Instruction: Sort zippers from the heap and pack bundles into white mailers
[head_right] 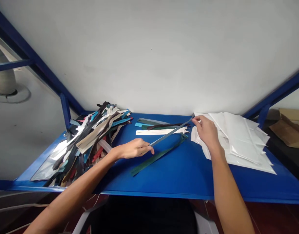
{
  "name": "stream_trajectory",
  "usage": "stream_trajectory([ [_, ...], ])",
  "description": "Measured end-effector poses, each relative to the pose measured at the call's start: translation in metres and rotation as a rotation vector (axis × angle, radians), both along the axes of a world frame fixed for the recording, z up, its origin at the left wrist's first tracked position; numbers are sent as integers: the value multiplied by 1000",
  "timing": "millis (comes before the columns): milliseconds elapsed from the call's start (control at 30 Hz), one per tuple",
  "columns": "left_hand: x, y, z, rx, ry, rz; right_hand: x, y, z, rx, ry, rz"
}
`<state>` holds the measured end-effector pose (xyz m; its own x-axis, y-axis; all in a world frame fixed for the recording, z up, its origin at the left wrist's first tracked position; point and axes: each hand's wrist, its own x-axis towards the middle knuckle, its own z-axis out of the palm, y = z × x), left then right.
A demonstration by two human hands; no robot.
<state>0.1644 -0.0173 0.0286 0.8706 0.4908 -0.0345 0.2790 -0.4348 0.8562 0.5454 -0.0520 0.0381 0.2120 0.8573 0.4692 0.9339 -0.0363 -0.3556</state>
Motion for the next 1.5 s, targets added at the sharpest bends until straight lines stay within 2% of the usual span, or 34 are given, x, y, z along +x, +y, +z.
stream_trajectory([
  [100, -6, 15, -4, 422, -11, 219, -7, -2, -7, -311, 11, 212],
  [200, -29, 41, -10, 772, 44, 597, -25, -3, -10, -373, -13, 241],
  [300, -65, 66, -15, 927, 143, 995, -43, -2, -11, -311, -36, 220],
  [333, -77, 72, -16, 938, 162, 1081, -49, -1, -11, -308, -31, 241],
  [400, -94, 80, -15, 929, 186, 1163, -61, -1, -13, -317, -10, 300],
  [467, -98, 80, -10, 921, 187, 1161, -76, -1, -16, -311, 37, 360],
  [533, -86, 75, -3, 933, 121, 1079, -93, -3, -21, -296, 152, 424],
  [600, -62, 61, 2, 931, 1, 918, -111, -6, -26, -301, 373, 506],
  [667, -33, 41, 0, 886, -81, 699, -130, -10, -31, -323, 641, 592],
  [733, -5, 17, -8, 814, -74, 483, -145, -13, -34, -325, 842, 642],
  [800, 15, -3, -19, 709, -61, 355, -151, -14, -34, -289, 918, 632],
  [867, 25, -15, -26, 576, -50, 339, -144, -11, -30, -205, 935, 553],
  [933, 25, -16, -27, 434, -58, 357, -126, -5, -24, -74, 961, 419],
  [1000, 21, -12, -22, 294, -96, 342, -100, 2, -18, 77, 1000, 280],
  [1067, 17, -8, -15, 181, -137, 348, -73, 9, -15, 196, 1018, 200],
  [1167, 16, -7, -11, 68, -167, 415, -47, 16, -20, 233, 991, 159],
  [1267, 21, -8, -19, -102, -253, 424, -44, 19, -29, 233, 869, 74],
  [1333, 26, -7, -28, -225, -316, 425, -53, 18, -32, 313, 661, -8],
  [1400, 29, -6, -36, -297, -351, 441, -68, 13, -30, 383, 403, 5],
  [1433, 30, -6, -38, -312, -363, 451, -78, 10, -28, 382, 294, 79],
  [1500, 31, -5, -41, -322, -379, 462, -98, 1, -24, 295, 161, 337],
])
